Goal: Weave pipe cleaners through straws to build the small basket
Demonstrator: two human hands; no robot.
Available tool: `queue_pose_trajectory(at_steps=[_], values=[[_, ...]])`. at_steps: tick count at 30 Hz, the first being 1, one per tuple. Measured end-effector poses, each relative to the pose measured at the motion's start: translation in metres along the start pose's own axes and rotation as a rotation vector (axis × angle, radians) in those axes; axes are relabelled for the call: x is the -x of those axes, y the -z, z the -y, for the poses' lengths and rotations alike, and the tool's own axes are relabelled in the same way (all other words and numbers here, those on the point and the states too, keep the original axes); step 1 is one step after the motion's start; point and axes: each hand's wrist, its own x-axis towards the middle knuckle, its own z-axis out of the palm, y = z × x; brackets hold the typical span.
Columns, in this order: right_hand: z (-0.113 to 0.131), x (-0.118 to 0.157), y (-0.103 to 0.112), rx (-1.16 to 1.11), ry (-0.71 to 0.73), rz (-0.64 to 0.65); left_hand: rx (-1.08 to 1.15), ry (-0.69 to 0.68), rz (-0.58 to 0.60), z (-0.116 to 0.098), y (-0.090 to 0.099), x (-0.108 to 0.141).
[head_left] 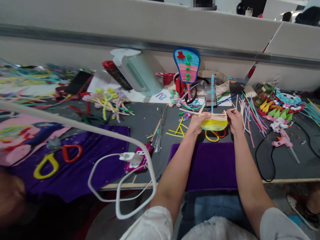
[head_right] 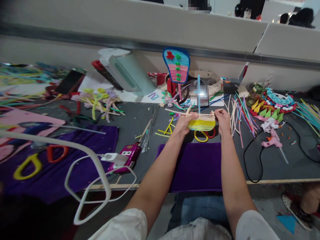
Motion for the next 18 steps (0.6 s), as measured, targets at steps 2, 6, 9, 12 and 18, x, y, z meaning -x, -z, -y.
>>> queue_pose_trajectory(at_steps=[2, 6, 9, 12, 18], values=[[0.001, 0.000, 0.000, -0.010, -0.017, 0.011, 0.013, -0.007, -0.024, 0.001, 0.000, -0.001], [0.001, 0.000, 0.001, -0.011, -0.042, 0.048, -0.006, -0.019, -0.056, 0.002, -0.001, -0.001], [0.002, -0.001, 0.004, -0.001, -0.051, 0.091, -0.012, -0.032, -0.079, 0.003, -0.002, -0.001], [0.006, 0.001, 0.005, 0.014, -0.053, 0.137, -0.003, -0.036, -0.087, 0.002, -0.003, -0.002], [0.010, 0.005, 0.004, 0.063, 0.066, 0.199, 0.002, -0.038, -0.091, 0.001, -0.002, -0.002]])
